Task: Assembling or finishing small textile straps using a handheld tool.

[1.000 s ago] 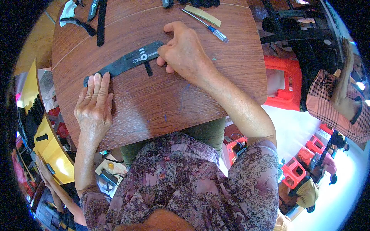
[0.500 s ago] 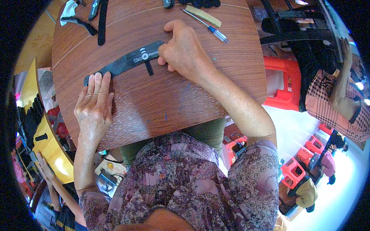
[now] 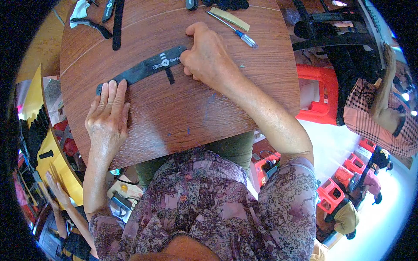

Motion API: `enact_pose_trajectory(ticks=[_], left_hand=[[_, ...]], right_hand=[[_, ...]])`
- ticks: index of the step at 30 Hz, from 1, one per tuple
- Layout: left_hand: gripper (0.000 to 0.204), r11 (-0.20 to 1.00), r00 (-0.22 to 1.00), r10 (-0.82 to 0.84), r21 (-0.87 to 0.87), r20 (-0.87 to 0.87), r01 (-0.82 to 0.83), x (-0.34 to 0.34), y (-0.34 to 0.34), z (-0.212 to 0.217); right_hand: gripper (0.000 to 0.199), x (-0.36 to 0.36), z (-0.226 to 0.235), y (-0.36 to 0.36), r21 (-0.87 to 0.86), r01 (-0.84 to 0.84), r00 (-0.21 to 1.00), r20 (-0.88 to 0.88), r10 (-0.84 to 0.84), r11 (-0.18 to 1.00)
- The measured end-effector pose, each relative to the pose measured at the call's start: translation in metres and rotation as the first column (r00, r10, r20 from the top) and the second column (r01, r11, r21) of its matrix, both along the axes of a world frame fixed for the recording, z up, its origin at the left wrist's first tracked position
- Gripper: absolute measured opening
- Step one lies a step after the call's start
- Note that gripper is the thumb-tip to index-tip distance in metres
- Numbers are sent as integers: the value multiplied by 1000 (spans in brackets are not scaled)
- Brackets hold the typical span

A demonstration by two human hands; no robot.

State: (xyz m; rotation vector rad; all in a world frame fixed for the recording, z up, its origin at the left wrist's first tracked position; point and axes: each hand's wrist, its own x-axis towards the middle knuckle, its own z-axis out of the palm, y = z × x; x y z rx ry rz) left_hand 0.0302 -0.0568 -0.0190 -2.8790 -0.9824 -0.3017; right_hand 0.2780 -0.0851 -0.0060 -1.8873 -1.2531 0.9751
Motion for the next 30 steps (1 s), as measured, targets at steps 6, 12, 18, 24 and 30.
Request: enact_pose_trajectory(ticks=[6,12,18,24,30], left_hand=[[38,1000,1000,-9,10,29,8,1,-2,0],[40,999,1000,-12,39,14,11,1,-3,4],[40,1000,1000,-11,27,19,11,0,0,-1],[41,1000,999,-25,9,36,25,3,0,2],[54,1000,999,-14,15,45,13,2,-2,8]], right_hand=[[42,0,2,-2,-26,-6,1000,8,6,1000],[39,4,-7,-16,236,-108,932,361,16,966],[56,-45,-11,-27,375,-566,624,777,83,734],[74,-38,-31,-35,215,-608,560,798,221,764],[74,-11,-28,-45,155,-532,537,822,190,833]])
